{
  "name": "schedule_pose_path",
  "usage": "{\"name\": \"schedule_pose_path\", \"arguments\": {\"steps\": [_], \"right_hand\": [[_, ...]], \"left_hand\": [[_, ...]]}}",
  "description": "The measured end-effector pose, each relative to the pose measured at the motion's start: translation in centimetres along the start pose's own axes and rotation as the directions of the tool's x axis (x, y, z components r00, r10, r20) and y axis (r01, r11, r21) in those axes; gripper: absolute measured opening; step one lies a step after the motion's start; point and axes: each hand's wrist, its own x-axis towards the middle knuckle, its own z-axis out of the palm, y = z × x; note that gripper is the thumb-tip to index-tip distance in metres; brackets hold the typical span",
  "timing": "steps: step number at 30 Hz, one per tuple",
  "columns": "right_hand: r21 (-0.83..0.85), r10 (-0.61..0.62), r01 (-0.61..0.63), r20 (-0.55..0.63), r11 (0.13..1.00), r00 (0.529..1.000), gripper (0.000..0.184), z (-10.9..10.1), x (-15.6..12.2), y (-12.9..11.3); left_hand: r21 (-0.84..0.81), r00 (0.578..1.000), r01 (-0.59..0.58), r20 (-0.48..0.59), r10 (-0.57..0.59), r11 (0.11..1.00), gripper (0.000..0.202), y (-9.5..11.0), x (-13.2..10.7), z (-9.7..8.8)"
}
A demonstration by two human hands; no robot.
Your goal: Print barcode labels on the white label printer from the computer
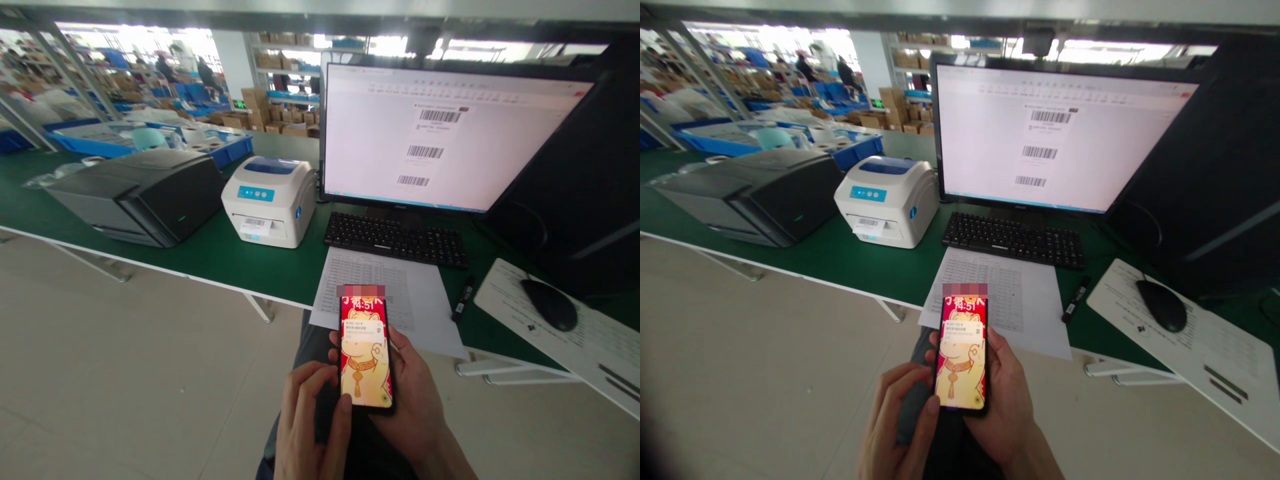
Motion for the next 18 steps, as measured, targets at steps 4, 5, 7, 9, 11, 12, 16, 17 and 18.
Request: {"name": "schedule_pose_path", "arguments": {"steps": [4, 5, 7, 9, 11, 12, 16, 17, 18], "right_hand": [[-0.017, -0.029, 0.031, 0.073, 0.999, 0.997, 0.056, -1.0, 0.3, 0.4], [-0.021, -0.037, 0.039, 0.082, 0.999, 0.996, 0.057, -1.2, 0.4, 0.5], [-0.031, -0.051, 0.054, 0.098, 0.998, 0.994, 0.059, -1.3, 0.5, 0.7], [-0.050, -0.054, 0.060, 0.128, 0.997, 0.990, 0.060, -1.2, 0.5, 0.8], [-0.080, -0.040, 0.054, 0.179, 0.995, 0.983, 0.061, -1.1, 0.5, 1.1], [-0.093, -0.032, 0.052, 0.205, 0.994, 0.978, 0.062, -1.0, 0.5, 1.2], [-0.150, 0.015, 0.023, 0.251, 0.988, 0.968, 0.068, -0.9, 0.7, 2.0], [-0.169, 0.023, 0.019, 0.244, 0.985, 0.970, 0.071, -0.9, 0.8, 2.2], [-0.188, 0.017, 0.028, 0.232, 0.982, 0.972, 0.072, -0.8, 0.9, 2.4]], "left_hand": [[-0.018, 0.997, 0.078, -0.026, -0.078, 0.997, 0.024, -0.2, -0.5, 0.4], [-0.029, 0.995, 0.099, -0.027, -0.100, 0.995, 0.026, -0.2, -0.7, 0.6], [-0.072, 0.990, 0.140, -0.012, -0.141, 0.988, 0.032, -0.5, -0.8, 0.8], [-0.138, 0.984, 0.178, 0.027, -0.176, 0.974, 0.045, -0.6, -0.9, 0.9], [-0.206, 0.973, 0.227, 0.084, -0.214, 0.952, 0.065, -0.6, -0.8, 1.1], [-0.230, 0.965, 0.257, 0.114, -0.236, 0.939, 0.076, -0.5, -0.6, 1.1], [-0.216, 0.941, 0.331, 0.146, -0.305, 0.919, 0.107, 0.0, -0.1, 1.5], [-0.198, 0.939, 0.339, 0.133, -0.317, 0.920, 0.109, 0.0, 0.0, 1.7], [-0.184, 0.937, 0.347, 0.118, -0.330, 0.920, 0.109, -0.1, 0.0, 1.8]]}}
